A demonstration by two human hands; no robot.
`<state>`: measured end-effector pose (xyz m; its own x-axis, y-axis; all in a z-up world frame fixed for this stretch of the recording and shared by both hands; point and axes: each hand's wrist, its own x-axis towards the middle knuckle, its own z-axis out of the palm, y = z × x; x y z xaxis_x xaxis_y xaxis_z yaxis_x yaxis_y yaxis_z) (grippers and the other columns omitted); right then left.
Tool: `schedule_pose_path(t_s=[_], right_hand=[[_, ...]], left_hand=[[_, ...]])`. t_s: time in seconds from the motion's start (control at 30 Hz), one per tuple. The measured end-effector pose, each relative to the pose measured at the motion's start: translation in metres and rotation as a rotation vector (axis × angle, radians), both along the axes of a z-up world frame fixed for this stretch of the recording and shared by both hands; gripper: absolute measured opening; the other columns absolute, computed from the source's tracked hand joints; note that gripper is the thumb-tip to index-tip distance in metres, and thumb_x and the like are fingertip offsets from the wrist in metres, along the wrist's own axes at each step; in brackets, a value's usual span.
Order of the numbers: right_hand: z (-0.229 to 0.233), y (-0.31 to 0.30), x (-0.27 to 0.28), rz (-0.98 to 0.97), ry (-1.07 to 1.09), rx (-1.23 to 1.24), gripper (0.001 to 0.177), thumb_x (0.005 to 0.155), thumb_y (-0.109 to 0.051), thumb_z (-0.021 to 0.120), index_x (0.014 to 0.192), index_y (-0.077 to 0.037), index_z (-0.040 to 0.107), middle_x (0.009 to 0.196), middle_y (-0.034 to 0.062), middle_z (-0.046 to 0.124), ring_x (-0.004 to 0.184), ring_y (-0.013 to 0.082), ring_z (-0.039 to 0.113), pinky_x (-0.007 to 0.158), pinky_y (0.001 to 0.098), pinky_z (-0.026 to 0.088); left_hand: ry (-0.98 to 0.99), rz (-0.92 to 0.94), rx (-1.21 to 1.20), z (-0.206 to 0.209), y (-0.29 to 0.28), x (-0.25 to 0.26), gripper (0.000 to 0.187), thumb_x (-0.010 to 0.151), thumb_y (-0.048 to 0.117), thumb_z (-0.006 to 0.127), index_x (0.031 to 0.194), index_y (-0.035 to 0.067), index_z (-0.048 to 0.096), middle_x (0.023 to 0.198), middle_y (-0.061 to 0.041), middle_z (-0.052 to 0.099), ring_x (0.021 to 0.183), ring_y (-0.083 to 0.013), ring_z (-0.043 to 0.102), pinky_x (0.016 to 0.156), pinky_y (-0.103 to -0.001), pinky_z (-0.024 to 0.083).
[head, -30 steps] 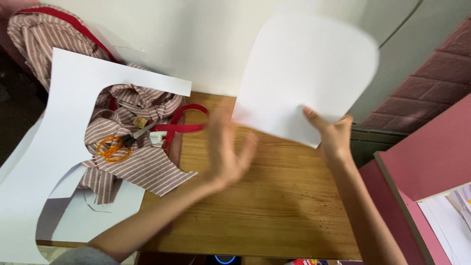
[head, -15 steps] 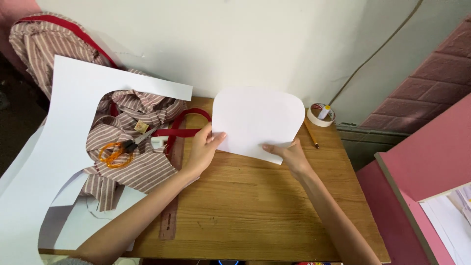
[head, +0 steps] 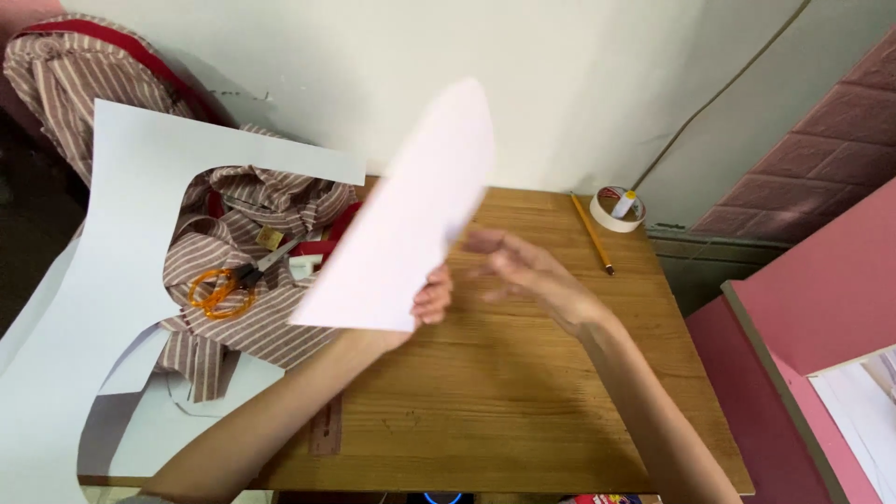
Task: Cutting a paper template and using it to cut a specific shape out of striped fabric using scissors.
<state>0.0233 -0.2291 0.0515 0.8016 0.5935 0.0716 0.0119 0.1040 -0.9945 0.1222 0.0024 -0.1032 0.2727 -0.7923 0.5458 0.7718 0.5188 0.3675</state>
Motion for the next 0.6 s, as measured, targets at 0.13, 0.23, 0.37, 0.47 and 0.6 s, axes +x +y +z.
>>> schedule_pose_path(t_s=[0.13, 0.23, 0.37, 0.47, 0.6], right_hand=[[0.002, 0.035, -0.013, -0.243, 0.026, -0.200, 0.091, 0.085, -0.054, 0.083, 0.146, 0.005, 0.048, 0.134, 0.0213, 0.050, 0.116, 0.0360, 0.053, 0.091, 0.0472, 0.046], [-0.037, 0.032, 0.002, -0.264, 0.080, -0.007, 0.044, 0.093, -0.034, 0.082, 0.118, 0.001, 0.074, 0.099, 0.0054, 0.068, 0.079, 0.0153, 0.059, 0.068, 0.0298, 0.048], [-0.030, 0.030, -0.004, -0.377, 0.050, 0.022, 0.026, 0.098, -0.014, 0.077, 0.115, 0.006, 0.080, 0.086, 0.0239, 0.079, 0.045, 0.0253, 0.069, 0.054, 0.0407, 0.060], [-0.006, 0.012, 0.004, -0.528, -0.115, -0.151, 0.027, 0.095, -0.011, 0.080, 0.117, 0.004, 0.082, 0.099, 0.0225, 0.084, 0.081, 0.0299, 0.077, 0.089, 0.0457, 0.058], [-0.004, -0.014, 0.005, -0.624, -0.153, -0.239, 0.026, 0.093, -0.015, 0.087, 0.112, 0.002, 0.084, 0.094, 0.0133, 0.084, 0.079, 0.0186, 0.075, 0.080, 0.0355, 0.061]], left_hand=[[0.058, -0.228, -0.002, 0.040, -0.017, -0.056, 0.026, 0.115, 0.043, 0.043, 0.106, 0.020, 0.049, 0.074, 0.003, 0.046, 0.062, -0.0162, 0.051, 0.062, -0.035, 0.043], [0.070, -0.124, 0.096, 0.016, -0.021, -0.061, 0.038, 0.114, 0.054, 0.030, 0.103, 0.020, 0.043, 0.073, 0.005, 0.039, 0.061, -0.0139, 0.043, 0.066, -0.035, 0.042], [0.133, 0.199, 0.360, 0.027, 0.023, -0.016, 0.044, 0.113, 0.061, 0.031, 0.110, 0.020, 0.047, 0.082, 0.002, 0.045, 0.069, -0.0159, 0.048, 0.073, -0.037, 0.046], [0.240, 0.565, 0.625, 0.044, 0.054, 0.007, 0.036, 0.111, 0.052, 0.044, 0.120, 0.020, 0.056, 0.097, -0.003, 0.056, 0.083, -0.0186, 0.057, 0.079, -0.036, 0.050], [0.346, 0.929, 0.888, 0.073, 0.055, -0.007, 0.034, 0.109, 0.044, 0.056, 0.131, 0.019, 0.064, 0.113, -0.008, 0.068, 0.097, -0.0212, 0.067, 0.085, -0.035, 0.055]])
